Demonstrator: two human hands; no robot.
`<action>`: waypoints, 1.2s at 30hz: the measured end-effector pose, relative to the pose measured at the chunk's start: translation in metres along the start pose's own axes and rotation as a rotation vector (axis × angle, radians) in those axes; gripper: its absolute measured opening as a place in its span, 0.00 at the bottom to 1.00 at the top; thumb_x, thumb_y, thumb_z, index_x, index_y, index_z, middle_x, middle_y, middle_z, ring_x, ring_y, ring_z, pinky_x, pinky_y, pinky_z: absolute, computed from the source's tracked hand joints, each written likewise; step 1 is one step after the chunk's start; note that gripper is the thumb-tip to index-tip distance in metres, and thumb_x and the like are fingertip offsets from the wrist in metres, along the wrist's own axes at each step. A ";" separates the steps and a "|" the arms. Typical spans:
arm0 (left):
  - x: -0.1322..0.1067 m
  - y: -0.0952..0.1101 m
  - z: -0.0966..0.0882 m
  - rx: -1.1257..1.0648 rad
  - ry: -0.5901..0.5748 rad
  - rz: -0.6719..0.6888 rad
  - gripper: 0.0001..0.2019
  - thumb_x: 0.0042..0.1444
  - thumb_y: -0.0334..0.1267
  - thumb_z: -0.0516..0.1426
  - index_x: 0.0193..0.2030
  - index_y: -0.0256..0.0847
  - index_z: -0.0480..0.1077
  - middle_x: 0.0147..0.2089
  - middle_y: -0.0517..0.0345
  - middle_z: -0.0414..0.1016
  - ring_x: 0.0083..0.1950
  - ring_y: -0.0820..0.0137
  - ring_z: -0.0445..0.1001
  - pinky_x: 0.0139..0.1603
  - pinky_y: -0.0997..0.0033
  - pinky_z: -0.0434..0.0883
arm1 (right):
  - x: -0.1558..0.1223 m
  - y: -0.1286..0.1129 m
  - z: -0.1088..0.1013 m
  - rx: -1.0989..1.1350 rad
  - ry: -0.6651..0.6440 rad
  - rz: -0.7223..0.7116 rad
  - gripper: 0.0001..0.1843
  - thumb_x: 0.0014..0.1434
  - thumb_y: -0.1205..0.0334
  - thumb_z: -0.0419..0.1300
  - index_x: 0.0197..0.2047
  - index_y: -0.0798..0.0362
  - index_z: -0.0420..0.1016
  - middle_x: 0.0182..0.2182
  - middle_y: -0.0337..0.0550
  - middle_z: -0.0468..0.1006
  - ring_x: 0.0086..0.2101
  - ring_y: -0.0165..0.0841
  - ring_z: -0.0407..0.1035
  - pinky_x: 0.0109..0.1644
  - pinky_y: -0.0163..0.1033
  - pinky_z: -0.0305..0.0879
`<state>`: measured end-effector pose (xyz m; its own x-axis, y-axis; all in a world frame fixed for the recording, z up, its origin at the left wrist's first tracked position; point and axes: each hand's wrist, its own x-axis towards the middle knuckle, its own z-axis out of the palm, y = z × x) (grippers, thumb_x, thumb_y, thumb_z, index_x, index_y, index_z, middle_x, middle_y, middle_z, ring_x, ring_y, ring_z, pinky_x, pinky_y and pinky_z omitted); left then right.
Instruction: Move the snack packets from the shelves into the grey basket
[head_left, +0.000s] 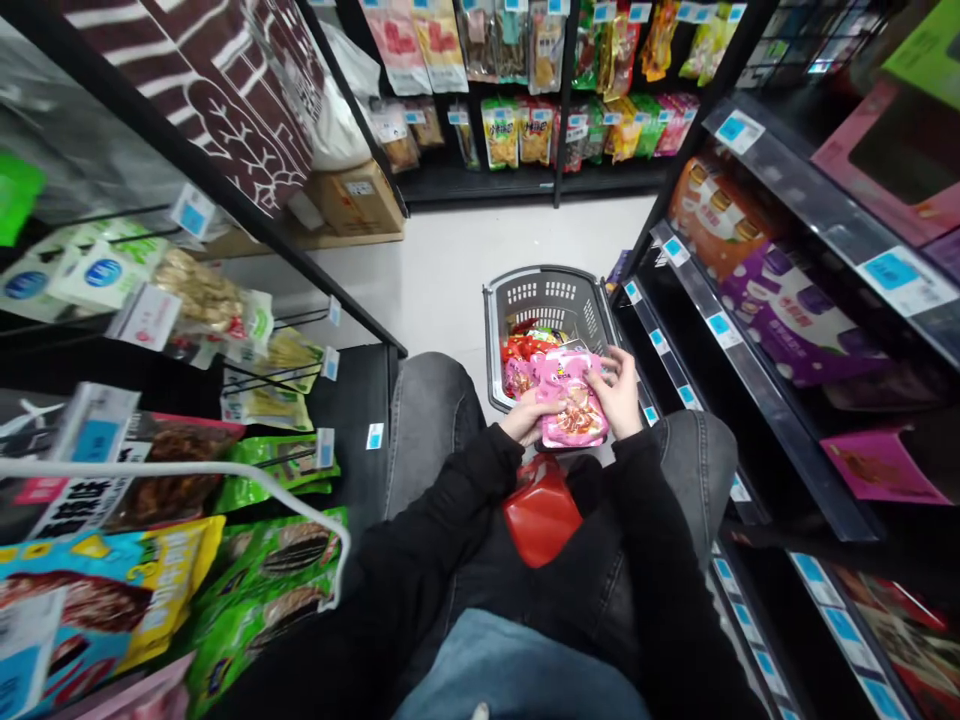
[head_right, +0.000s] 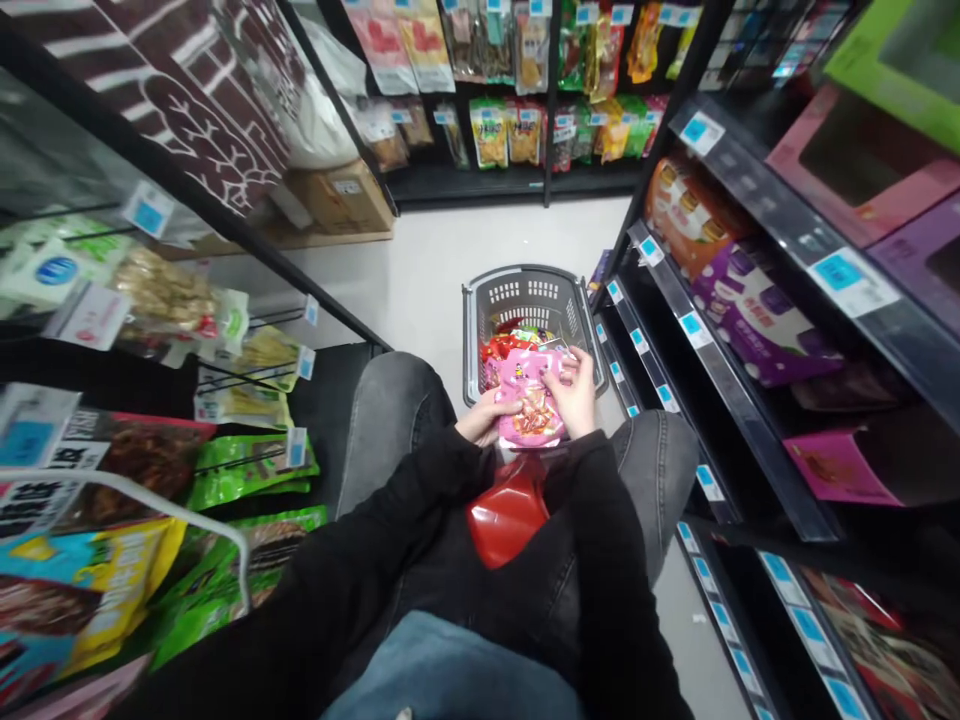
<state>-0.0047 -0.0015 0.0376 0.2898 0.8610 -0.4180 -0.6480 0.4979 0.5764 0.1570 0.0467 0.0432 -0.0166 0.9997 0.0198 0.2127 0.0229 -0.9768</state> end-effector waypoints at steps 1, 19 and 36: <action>0.003 0.000 0.000 -0.005 0.039 0.051 0.30 0.28 0.28 0.71 0.43 0.29 0.70 0.45 0.44 0.78 0.49 0.55 0.77 0.60 0.50 0.69 | -0.003 0.007 0.004 0.055 0.029 0.036 0.29 0.46 0.48 0.64 0.49 0.50 0.66 0.45 0.46 0.73 0.37 0.34 0.69 0.45 0.43 0.69; 0.019 -0.004 -0.010 0.093 0.314 0.354 0.35 0.28 0.47 0.73 0.43 0.30 0.71 0.45 0.46 0.78 0.44 0.63 0.76 0.58 0.58 0.68 | -0.026 -0.004 0.014 -0.373 0.295 -0.311 0.04 0.56 0.63 0.55 0.31 0.50 0.61 0.44 0.52 0.69 0.48 0.42 0.67 0.55 0.53 0.63; 0.017 0.006 -0.009 -0.046 0.324 0.373 0.35 0.27 0.44 0.74 0.44 0.30 0.72 0.44 0.45 0.78 0.44 0.60 0.77 0.59 0.51 0.69 | 0.005 0.036 -0.010 -0.019 0.275 0.061 0.20 0.40 0.59 0.65 0.36 0.51 0.65 0.35 0.40 0.72 0.36 0.33 0.67 0.45 0.43 0.67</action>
<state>-0.0099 0.0154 0.0271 -0.1971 0.8992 -0.3905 -0.6983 0.1508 0.6997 0.1743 0.0522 0.0098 0.2620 0.9648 0.0212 0.2232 -0.0393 -0.9740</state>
